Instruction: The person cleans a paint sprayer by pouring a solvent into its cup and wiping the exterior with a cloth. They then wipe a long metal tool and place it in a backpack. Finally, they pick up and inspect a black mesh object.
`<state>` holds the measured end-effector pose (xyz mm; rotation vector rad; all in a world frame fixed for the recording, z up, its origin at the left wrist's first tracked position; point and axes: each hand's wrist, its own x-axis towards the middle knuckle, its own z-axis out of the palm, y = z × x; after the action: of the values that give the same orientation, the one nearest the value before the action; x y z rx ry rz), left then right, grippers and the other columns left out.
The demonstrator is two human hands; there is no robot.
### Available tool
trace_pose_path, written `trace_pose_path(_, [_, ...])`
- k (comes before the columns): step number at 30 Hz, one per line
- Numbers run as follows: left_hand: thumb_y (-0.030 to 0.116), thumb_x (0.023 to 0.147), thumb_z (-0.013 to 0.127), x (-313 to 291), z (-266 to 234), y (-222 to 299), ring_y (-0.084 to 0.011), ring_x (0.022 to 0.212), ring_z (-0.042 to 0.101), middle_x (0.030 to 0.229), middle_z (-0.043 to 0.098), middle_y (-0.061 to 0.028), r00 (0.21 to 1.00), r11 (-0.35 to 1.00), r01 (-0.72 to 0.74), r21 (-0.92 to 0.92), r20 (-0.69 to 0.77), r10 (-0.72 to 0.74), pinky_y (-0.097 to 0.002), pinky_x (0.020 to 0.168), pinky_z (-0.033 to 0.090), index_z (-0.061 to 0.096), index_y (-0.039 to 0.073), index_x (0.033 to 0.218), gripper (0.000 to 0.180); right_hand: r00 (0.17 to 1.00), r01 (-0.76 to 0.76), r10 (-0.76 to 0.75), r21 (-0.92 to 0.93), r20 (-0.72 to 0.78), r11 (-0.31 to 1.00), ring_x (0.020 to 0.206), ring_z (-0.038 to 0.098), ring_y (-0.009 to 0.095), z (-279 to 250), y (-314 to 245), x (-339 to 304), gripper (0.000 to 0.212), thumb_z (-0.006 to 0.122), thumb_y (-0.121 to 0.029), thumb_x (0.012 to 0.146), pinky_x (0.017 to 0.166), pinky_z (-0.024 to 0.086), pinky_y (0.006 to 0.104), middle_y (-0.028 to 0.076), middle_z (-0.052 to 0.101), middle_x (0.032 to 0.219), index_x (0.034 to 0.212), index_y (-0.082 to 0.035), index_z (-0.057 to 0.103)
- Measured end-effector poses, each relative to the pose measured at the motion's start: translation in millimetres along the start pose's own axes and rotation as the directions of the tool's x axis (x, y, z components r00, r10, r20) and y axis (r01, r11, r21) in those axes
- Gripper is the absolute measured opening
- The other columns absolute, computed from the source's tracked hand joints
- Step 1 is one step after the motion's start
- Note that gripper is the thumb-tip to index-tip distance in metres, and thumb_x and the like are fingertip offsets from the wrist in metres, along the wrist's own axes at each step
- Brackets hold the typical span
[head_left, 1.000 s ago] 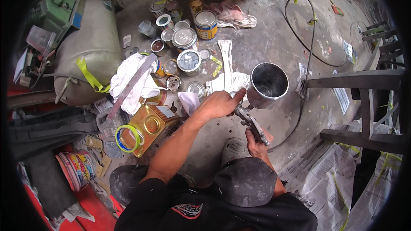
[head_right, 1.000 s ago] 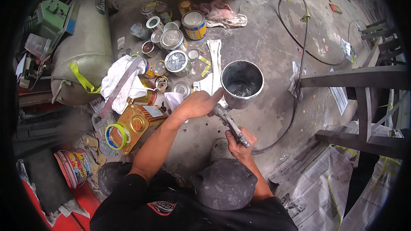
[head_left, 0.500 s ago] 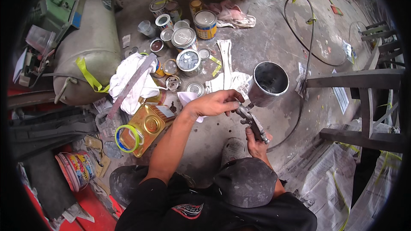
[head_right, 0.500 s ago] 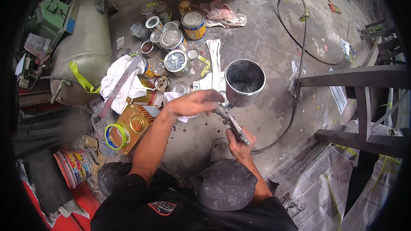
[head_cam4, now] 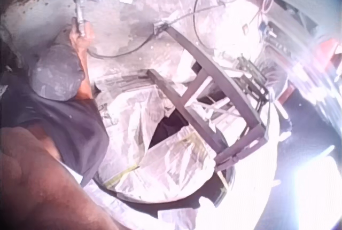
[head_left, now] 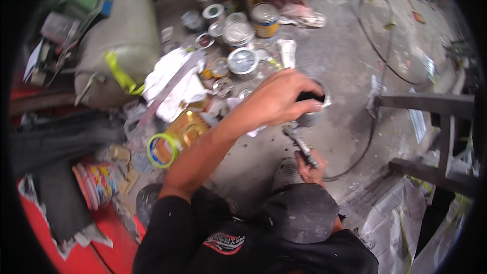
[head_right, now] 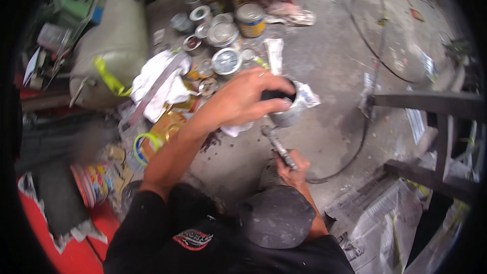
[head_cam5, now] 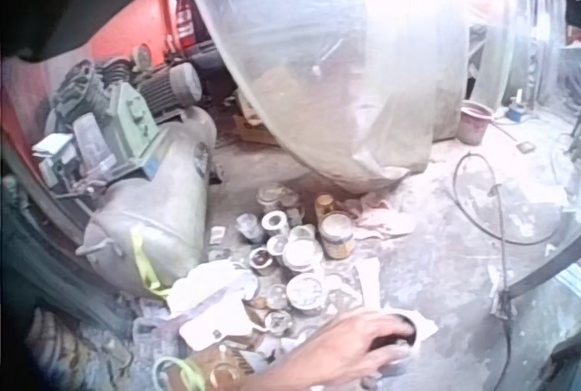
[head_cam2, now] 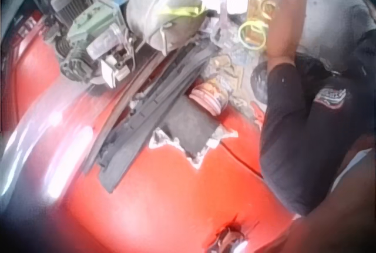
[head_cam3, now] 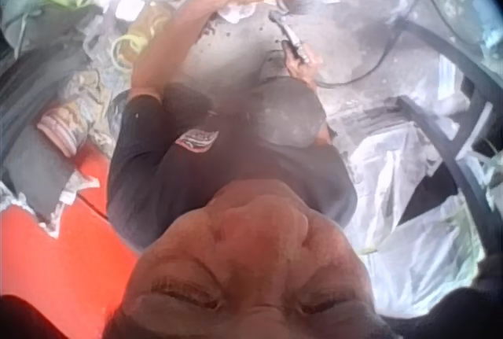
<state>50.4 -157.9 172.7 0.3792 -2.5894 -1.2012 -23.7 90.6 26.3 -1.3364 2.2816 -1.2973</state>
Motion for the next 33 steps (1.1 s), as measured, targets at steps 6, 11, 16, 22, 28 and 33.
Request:
trace_pose_path(6, [0.055,0.055,0.089,-1.4,-47.2,11.2,-0.0393,0.13,0.048,0.142,0.047,-0.0232,1.0,0.997,0.007,0.082,-0.013,-0.006,-0.043,0.109,0.038,0.033,0.001,0.146,0.12,0.997,0.071,-0.071,0.005,-0.02,0.997,0.052,0.058,0.03,2.3,-5.5,28.0,0.021,0.081,-0.009,0.072,0.05,0.044,0.038,0.014,0.059,0.065,0.074,-0.003,0.062])
trace_pose_path(11, [0.038,0.056,0.093,-23.9,-35.0,3.5,-0.0347,0.123,0.054,0.133,0.053,-0.0221,0.959,0.987,0.022,-0.157,-0.276,-0.065,-0.0393,0.106,0.042,0.025,-0.002,0.147,0.12,0.973,0.203,-0.221,0.205,0.066,0.957,0.055,0.061,0.026,29.3,-36.7,56.3,0.02,0.081,-0.006,0.072,0.053,0.047,0.0347,0.012,0.062,0.066,0.078,-0.002,0.063])
trace_pose_path(16, [0.03,0.064,0.086,-39.7,-3.0,0.5,-0.0364,0.114,0.06,0.125,0.056,-0.0228,0.95,0.986,-0.09,0.142,-0.286,0.128,-0.0396,0.1,0.048,0.035,-0.001,0.141,0.098,0.911,-0.235,0.075,0.362,0.404,0.902,0.058,0.059,0.014,34.4,-48.5,66.8,0.074,0.077,-0.006,0.075,0.053,0.045,0.0311,0.01,0.066,0.08,0.133,-0.003,0.031])
trace_pose_path(22, [0.044,0.06,0.089,-45.2,-9.4,-11.8,-0.0426,0.134,0.039,0.145,0.034,-0.0312,0.987,0.991,0.025,0.129,-0.162,-0.004,-0.044,0.112,0.035,0.017,-0.003,0.15,0.124,0.846,-0.294,0.126,0.256,0.519,0.921,0.091,0.063,0.024,29.8,-54.6,78.6,0.063,0.067,-0.001,0.073,0.081,0.05,0.035,0.016,0.063,0.103,0.128,0.003,0.037])
trace_pose_path(28, [0.041,0.075,0.08,-123.7,-110.4,7.5,-0.0355,0.138,0.033,0.151,0.028,-0.0271,0.882,0.94,0.196,0.278,-0.47,-0.045,-0.0397,0.113,0.03,0.02,-0.003,0.148,0.104,0.882,-0.125,-0.076,0.388,0.465,0.913,0.068,0.056,0.012,39.0,-12.2,41.0,0.053,0.068,0.004,0.078,0.057,0.043,0.0269,0.005,0.06,0.078,0.126,0.001,0.046])
trace_pose_path(33, [0.006,0.096,0.054,-346.7,-99.9,-50.1,-0.0277,0.101,0.066,0.109,0.068,-0.0183,0.397,0.576,0.784,0.231,-0.9,-0.181,-0.0356,0.089,0.051,0.064,-0.001,0.114,0.021,0.977,0.031,-0.076,0.22,0.199,0.975,0.073,0.061,0.016,32.9,-23.6,57.3,0.042,0.074,-0.003,0.082,0.066,0.047,0.0298,0.01,0.063,0.088,0.118,0.002,0.053])
